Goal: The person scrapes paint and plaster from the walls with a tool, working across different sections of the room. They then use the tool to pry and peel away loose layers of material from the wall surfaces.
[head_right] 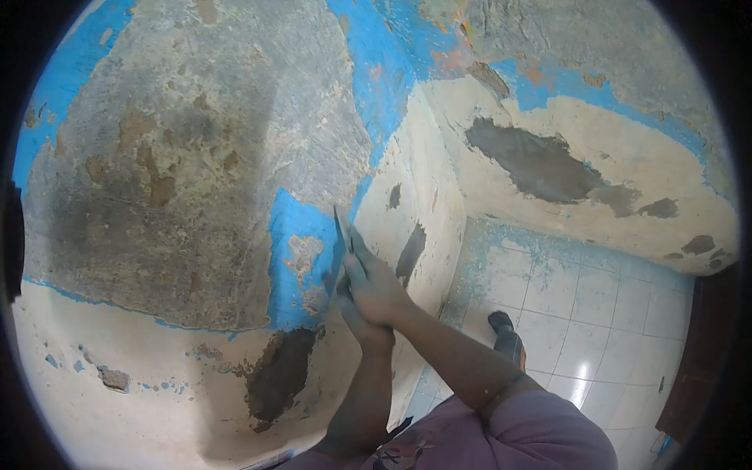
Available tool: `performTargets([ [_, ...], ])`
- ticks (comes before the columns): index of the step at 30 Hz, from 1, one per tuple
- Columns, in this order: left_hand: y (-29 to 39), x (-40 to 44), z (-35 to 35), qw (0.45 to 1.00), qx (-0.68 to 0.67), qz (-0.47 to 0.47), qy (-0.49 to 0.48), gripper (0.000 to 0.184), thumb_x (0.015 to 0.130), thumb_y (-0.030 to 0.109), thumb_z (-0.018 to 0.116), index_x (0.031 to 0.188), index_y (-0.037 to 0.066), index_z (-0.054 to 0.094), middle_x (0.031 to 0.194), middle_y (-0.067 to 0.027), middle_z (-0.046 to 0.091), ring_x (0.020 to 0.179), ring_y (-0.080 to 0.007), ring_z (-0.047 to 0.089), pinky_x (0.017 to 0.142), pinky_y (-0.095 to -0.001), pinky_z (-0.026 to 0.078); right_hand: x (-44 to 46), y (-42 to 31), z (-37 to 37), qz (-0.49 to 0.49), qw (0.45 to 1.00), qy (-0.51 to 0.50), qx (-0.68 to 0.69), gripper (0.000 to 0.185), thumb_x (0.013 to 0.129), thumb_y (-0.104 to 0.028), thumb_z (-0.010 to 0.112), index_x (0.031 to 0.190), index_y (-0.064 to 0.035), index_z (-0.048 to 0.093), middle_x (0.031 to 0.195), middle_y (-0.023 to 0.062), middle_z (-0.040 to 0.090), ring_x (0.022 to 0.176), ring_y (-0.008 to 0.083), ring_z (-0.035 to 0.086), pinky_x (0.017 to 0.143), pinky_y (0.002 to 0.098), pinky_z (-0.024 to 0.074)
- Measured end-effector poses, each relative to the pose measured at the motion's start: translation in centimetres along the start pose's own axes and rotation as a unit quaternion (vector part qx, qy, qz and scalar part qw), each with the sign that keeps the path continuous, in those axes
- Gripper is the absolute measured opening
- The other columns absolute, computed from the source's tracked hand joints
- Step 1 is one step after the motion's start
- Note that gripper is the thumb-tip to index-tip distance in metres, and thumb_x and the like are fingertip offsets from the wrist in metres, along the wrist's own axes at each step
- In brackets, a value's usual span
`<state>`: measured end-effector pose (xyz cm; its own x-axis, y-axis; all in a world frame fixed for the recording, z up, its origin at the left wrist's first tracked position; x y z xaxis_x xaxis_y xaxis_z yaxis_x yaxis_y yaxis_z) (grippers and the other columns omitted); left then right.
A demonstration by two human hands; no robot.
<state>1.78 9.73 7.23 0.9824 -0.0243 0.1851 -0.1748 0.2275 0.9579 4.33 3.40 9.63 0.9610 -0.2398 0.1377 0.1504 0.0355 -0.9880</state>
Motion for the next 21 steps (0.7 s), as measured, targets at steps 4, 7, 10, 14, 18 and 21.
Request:
performTargets([
  [4,0.0,0.7,0.9,0.999,0.023,-0.038,0.003,0.052,0.094,0.039,0.026,0.123,-0.003,0.035,0.121,-0.0157,0.043,0.111,-0.0234,0.045,0.094,-0.0356,0.037,0.4,-2.4,-1.3,0.126,0.983,-0.045,0.126,0.050,0.095,-0.024,0.034,0.139,-0.0031,0.021,0.076,0.0044,0.052,0.069,0.0113,0.049,0.071,0.0248,0.0419],
  [7,1.4,0.5,2.2,0.997,0.038,-0.063,0.032,0.041,0.096,0.030,0.030,0.123,0.000,0.035,0.117,-0.0128,0.044,0.107,-0.0205,0.047,0.091,-0.0339,0.040,-0.7,-1.5,-1.5,0.071,0.993,-0.073,0.063,0.050,0.094,-0.024,0.033,0.138,-0.0043,0.021,0.078,0.0151,0.058,0.071,0.0229,0.056,0.071,0.0326,0.0442],
  [10,0.0,1.1,0.9,0.999,-0.011,-0.042,-0.007,0.039,0.095,0.028,0.033,0.122,-0.001,0.035,0.116,-0.0125,0.044,0.106,-0.0202,0.047,0.090,-0.0336,0.041,1.0,-1.0,-1.3,0.082,0.995,-0.045,0.037,0.050,0.094,-0.024,0.032,0.139,-0.0046,0.021,0.084,0.0136,0.058,0.076,0.0210,0.056,0.074,0.0311,0.0437],
  [14,-0.7,0.2,1.2,0.996,0.038,0.077,-0.011,0.040,0.095,0.029,0.035,0.122,-0.001,0.035,0.115,-0.0127,0.045,0.104,-0.0206,0.049,0.088,-0.0337,0.042,0.2,-2.5,-2.1,0.116,0.989,-0.061,0.074,0.050,0.094,-0.024,0.032,0.139,-0.0050,0.022,0.085,0.0147,0.058,0.078,0.0215,0.056,0.076,0.0325,0.0433],
  [18,-0.6,0.1,0.7,0.999,0.020,-0.021,0.012,0.042,0.095,0.030,0.034,0.122,-0.001,0.034,0.116,-0.0129,0.045,0.103,-0.0212,0.050,0.088,-0.0340,0.042,-0.2,-2.4,-1.8,0.113,0.986,-0.084,0.085,0.050,0.094,-0.024,0.032,0.139,-0.0058,0.021,0.075,0.0041,0.050,0.070,0.0110,0.048,0.071,0.0254,0.0416],
  [21,-0.4,0.7,1.1,0.998,-0.052,0.018,-0.023,0.040,0.094,0.028,0.037,0.122,-0.001,0.034,0.116,-0.0129,0.045,0.103,-0.0206,0.050,0.088,-0.0331,0.042,0.2,-3.0,-2.0,0.118,0.984,-0.070,0.114,0.051,0.094,-0.025,0.033,0.140,-0.0066,0.021,0.075,0.0037,0.050,0.069,0.0112,0.048,0.071,0.0253,0.0416],
])
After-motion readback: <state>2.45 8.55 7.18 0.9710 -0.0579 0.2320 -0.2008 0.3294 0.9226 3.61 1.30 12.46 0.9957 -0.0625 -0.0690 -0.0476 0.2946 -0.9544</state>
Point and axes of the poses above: each hand's wrist, its own x-axis towards the middle knuckle, its own z-axis out of the palm, y = z × x, the point moved 1 cm from there along x, towards the middle knuckle
